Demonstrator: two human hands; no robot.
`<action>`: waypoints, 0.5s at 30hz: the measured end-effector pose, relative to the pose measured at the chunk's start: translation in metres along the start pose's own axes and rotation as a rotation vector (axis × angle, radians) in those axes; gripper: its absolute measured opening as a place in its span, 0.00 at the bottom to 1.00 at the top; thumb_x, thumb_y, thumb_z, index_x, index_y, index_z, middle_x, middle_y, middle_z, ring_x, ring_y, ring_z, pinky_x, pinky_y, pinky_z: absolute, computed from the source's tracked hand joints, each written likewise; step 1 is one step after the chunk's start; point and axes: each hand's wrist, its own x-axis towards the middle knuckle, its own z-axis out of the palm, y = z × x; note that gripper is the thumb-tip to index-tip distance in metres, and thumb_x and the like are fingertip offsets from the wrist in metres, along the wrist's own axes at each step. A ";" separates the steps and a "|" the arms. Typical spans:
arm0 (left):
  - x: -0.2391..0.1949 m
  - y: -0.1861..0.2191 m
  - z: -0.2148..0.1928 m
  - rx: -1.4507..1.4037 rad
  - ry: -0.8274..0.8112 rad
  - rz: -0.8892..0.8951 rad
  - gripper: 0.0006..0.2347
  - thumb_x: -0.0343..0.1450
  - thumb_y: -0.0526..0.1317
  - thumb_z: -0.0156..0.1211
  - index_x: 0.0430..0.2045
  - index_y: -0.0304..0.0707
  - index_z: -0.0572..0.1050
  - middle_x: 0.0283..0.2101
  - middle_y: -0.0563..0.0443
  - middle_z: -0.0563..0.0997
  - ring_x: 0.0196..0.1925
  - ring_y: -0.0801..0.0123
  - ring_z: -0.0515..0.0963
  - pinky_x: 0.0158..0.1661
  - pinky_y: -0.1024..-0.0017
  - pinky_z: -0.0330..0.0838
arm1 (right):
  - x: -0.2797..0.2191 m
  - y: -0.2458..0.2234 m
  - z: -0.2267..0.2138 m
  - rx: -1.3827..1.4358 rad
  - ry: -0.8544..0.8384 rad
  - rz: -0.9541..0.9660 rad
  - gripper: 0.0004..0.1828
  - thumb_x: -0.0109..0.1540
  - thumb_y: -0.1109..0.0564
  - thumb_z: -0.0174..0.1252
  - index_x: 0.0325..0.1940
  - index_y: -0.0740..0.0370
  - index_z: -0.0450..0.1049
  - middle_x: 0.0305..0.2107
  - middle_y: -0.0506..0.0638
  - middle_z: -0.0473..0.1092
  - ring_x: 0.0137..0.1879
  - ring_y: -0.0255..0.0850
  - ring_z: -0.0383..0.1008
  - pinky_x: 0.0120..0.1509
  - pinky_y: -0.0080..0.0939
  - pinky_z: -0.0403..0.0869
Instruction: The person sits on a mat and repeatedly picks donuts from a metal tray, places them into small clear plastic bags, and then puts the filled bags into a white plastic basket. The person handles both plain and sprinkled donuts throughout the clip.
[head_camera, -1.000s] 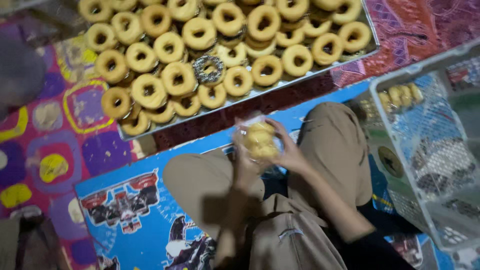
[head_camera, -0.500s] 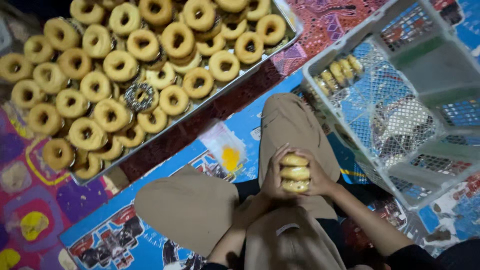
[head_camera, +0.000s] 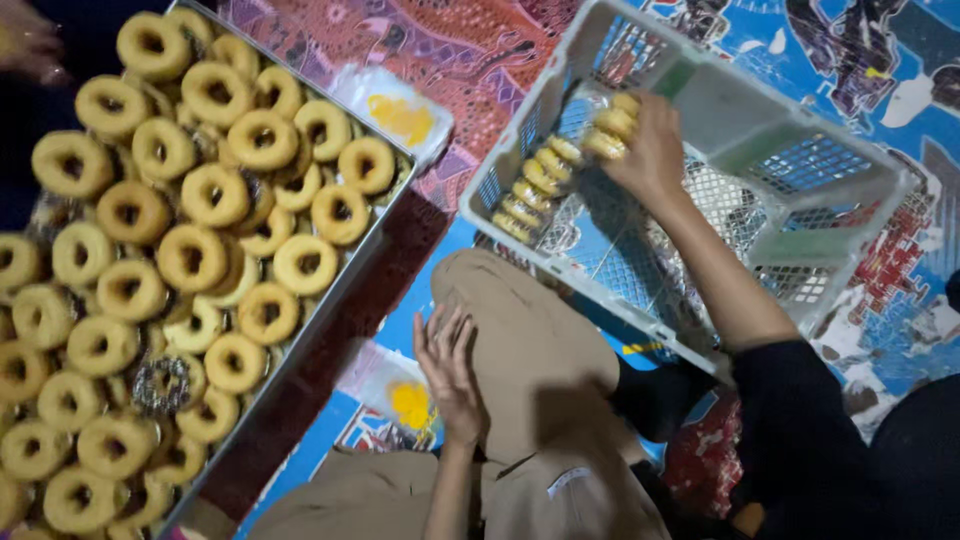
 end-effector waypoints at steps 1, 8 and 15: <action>0.004 0.000 -0.005 0.019 0.016 0.052 0.42 0.74 0.65 0.52 0.75 0.36 0.45 0.74 0.32 0.55 0.73 0.42 0.62 0.71 0.44 0.59 | 0.021 0.015 0.026 -0.051 -0.013 0.021 0.47 0.50 0.53 0.75 0.69 0.66 0.62 0.57 0.64 0.65 0.63 0.63 0.64 0.69 0.56 0.67; -0.014 0.004 -0.096 0.221 0.158 -0.011 0.40 0.72 0.68 0.44 0.68 0.31 0.53 0.67 0.32 0.63 0.66 0.44 0.70 0.63 0.44 0.66 | 0.053 0.041 0.149 -0.246 -0.264 0.323 0.53 0.53 0.50 0.65 0.78 0.67 0.51 0.72 0.65 0.50 0.80 0.62 0.48 0.76 0.70 0.57; -0.031 -0.001 -0.144 0.168 0.404 -0.043 0.43 0.72 0.72 0.37 0.65 0.23 0.59 0.62 0.28 0.68 0.62 0.45 0.73 0.62 0.50 0.68 | 0.033 0.040 0.168 -0.211 -0.355 0.262 0.50 0.70 0.31 0.45 0.81 0.65 0.33 0.78 0.64 0.30 0.83 0.59 0.24 0.77 0.80 0.29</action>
